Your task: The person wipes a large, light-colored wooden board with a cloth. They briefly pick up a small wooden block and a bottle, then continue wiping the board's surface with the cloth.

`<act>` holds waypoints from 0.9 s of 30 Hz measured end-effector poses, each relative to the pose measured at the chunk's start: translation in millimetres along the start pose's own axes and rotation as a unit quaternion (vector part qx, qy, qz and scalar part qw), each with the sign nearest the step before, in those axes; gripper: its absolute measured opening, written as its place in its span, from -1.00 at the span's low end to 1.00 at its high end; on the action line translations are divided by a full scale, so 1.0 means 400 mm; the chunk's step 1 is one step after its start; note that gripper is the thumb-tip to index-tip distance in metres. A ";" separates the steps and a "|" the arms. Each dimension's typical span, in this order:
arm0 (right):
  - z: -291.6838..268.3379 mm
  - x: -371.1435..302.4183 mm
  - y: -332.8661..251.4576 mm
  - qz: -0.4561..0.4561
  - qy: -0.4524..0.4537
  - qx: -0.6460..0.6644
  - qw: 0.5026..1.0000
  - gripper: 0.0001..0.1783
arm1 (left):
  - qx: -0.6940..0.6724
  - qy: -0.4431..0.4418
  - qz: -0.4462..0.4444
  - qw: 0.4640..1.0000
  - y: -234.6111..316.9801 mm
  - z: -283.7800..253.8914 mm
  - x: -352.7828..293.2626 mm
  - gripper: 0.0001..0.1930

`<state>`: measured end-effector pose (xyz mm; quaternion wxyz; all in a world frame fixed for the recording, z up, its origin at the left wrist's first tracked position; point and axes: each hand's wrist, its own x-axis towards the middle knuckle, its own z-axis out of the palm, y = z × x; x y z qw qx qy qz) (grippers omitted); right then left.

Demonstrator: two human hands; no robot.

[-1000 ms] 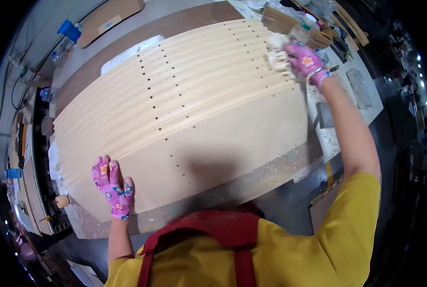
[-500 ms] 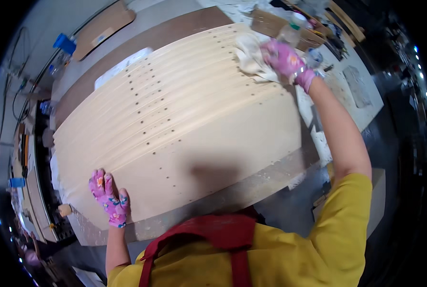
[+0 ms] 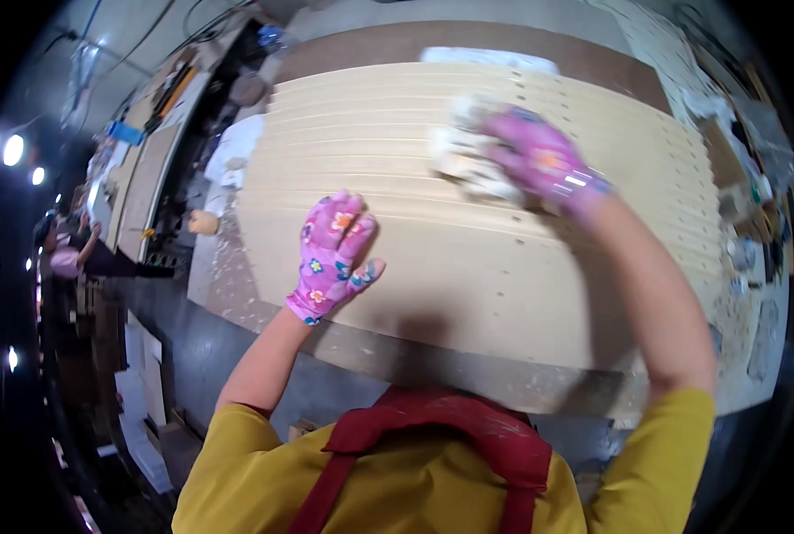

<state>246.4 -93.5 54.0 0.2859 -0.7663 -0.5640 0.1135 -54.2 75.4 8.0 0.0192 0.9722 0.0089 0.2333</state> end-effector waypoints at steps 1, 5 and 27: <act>-0.031 -0.039 0.046 -0.016 0.016 -0.049 0.999 -0.65 | 0.010 0.055 -0.087 0.995 -0.044 -0.028 -0.023 -0.33; -0.104 -0.164 0.142 0.035 0.043 -0.115 0.992 -0.65 | -0.128 0.176 -0.385 0.897 -0.221 -0.091 -0.140 -0.28; 0.156 0.161 -0.164 0.012 0.045 -0.141 0.989 -0.74 | -0.573 0.089 -0.395 0.713 -0.386 -0.060 -0.241 -0.33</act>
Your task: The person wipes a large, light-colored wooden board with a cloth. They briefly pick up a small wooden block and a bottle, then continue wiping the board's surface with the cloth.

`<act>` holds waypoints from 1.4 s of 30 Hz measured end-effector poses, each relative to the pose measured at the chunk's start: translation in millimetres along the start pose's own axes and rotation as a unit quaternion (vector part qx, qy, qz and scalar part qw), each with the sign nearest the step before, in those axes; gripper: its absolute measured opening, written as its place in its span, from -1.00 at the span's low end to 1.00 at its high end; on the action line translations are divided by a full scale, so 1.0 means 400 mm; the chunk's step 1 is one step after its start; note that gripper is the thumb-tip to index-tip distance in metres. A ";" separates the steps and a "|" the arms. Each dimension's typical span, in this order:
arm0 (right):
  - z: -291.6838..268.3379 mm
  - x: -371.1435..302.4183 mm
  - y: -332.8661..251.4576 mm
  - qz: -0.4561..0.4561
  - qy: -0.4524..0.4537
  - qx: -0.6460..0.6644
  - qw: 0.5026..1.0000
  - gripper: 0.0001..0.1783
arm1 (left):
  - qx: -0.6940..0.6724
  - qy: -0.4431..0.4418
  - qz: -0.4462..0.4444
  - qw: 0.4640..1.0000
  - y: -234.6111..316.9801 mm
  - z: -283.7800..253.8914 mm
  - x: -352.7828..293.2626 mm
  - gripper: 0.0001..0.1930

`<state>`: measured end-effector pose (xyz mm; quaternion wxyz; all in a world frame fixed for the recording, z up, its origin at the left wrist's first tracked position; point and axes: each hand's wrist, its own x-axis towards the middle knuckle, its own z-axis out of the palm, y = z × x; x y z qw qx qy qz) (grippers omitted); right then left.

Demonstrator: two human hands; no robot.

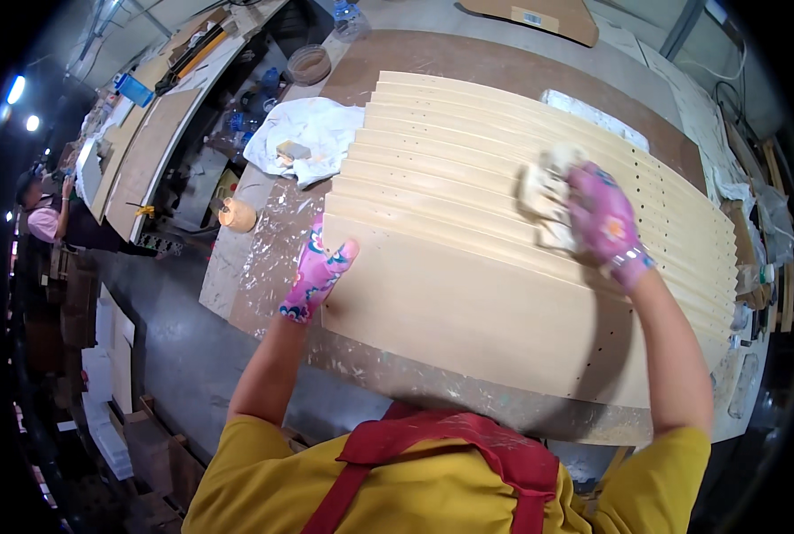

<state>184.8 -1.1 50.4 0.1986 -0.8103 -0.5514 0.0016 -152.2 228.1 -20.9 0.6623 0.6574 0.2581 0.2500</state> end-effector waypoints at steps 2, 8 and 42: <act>-0.015 -0.017 0.021 0.032 -0.005 0.020 0.999 -0.76 | -0.008 -0.004 0.058 0.998 -0.006 0.016 0.005 -0.43; 0.159 0.234 -0.292 -0.050 -0.001 0.045 0.998 -0.78 | 0.090 0.050 -0.049 0.993 -0.015 0.023 -0.006 -0.34; 0.282 0.461 -0.405 -0.147 0.006 0.046 0.988 -0.82 | 0.086 0.007 0.042 0.995 -0.045 -0.018 0.038 -0.38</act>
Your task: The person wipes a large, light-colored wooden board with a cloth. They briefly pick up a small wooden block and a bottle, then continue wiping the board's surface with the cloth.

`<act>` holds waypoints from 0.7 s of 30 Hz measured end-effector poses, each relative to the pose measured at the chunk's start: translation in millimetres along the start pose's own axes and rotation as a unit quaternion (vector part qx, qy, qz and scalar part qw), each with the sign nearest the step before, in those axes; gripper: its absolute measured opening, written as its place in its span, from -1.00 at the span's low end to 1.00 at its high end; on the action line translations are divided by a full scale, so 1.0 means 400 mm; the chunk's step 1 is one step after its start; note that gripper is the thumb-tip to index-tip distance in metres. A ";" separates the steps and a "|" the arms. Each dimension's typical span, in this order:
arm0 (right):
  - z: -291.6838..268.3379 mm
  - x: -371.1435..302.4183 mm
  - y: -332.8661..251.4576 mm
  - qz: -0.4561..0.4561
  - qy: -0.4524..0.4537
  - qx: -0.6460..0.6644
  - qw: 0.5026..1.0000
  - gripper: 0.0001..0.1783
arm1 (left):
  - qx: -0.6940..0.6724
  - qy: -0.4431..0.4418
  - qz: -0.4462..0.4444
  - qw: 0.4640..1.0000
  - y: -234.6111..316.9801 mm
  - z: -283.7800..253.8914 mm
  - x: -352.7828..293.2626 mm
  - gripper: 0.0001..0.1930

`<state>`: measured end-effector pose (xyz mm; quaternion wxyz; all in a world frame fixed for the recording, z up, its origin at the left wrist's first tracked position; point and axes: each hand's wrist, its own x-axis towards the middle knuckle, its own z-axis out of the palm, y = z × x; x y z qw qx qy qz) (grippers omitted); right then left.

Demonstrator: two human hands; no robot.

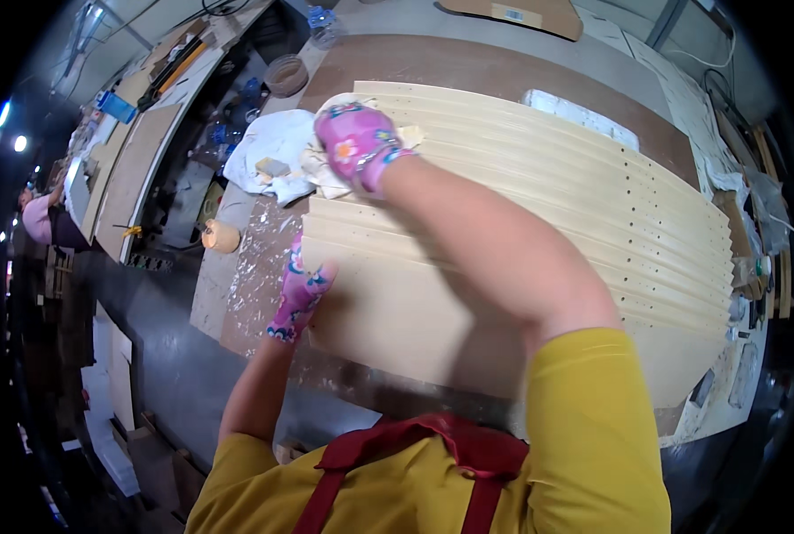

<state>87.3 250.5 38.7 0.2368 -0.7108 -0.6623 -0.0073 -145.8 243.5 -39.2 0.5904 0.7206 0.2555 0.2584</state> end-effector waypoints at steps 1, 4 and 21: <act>-0.006 -0.012 0.015 -0.011 0.008 0.031 0.999 -0.82 | -0.016 0.009 -0.020 1.000 0.003 0.001 -0.009 -0.38; -0.125 -0.174 0.101 -0.007 -0.021 0.064 0.998 -0.57 | -0.065 0.032 -0.040 0.997 0.004 -0.005 -0.021 -0.37; -0.058 -0.099 0.040 0.060 0.013 -0.074 0.995 -0.74 | 0.065 0.085 -0.049 0.993 -0.121 -0.034 -0.021 -0.41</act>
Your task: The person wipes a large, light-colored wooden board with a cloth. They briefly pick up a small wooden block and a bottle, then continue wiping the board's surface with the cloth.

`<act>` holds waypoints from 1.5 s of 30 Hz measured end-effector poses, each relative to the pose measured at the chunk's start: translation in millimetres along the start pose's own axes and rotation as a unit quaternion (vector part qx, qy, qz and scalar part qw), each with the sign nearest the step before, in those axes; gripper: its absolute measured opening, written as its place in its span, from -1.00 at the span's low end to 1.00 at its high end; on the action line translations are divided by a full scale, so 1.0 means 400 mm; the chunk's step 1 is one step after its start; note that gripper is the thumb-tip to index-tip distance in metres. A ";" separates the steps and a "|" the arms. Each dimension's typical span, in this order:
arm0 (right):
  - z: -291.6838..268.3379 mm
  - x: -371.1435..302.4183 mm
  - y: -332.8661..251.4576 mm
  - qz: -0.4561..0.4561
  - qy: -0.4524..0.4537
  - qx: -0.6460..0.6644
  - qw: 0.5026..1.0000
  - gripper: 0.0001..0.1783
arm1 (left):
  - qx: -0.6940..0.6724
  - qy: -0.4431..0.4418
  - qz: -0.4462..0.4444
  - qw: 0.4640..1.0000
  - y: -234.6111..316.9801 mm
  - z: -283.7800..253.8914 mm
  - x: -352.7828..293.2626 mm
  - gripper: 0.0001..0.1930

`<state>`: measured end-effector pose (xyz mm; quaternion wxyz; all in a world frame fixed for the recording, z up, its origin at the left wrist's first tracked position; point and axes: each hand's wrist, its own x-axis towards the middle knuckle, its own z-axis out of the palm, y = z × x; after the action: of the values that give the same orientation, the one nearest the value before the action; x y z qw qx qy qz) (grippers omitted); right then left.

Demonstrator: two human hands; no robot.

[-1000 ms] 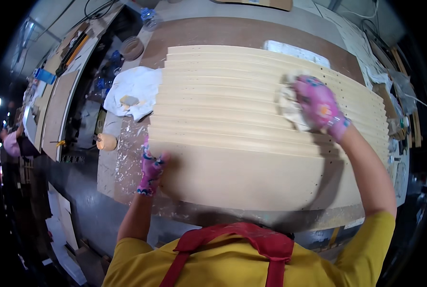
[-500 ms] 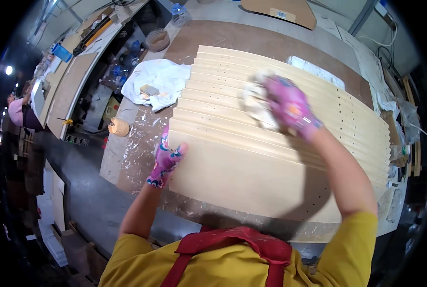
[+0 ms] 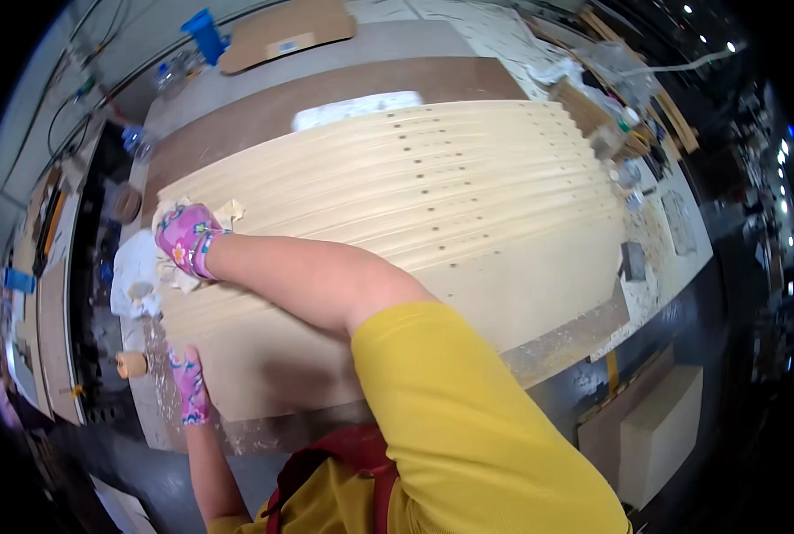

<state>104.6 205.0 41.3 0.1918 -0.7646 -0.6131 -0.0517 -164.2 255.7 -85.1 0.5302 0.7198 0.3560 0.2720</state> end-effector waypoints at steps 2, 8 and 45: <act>-0.067 -0.095 0.082 0.015 -0.030 0.000 0.999 -0.76 | 0.109 -0.007 -0.016 0.994 -0.018 -0.039 0.015 -0.43; -0.330 -0.516 0.439 0.144 -0.022 0.038 0.989 -0.74 | -0.066 -0.026 -0.041 0.997 0.000 -0.053 -0.043 -0.46; -0.500 -0.838 0.876 0.131 -0.010 0.011 0.991 -0.71 | -0.010 0.049 -0.121 0.991 -0.002 -0.028 -0.074 -0.51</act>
<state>390.0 -235.3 39.6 0.1992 -0.8369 -0.5097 -0.0116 -190.7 238.7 -83.1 0.5480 0.6523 0.4632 0.2445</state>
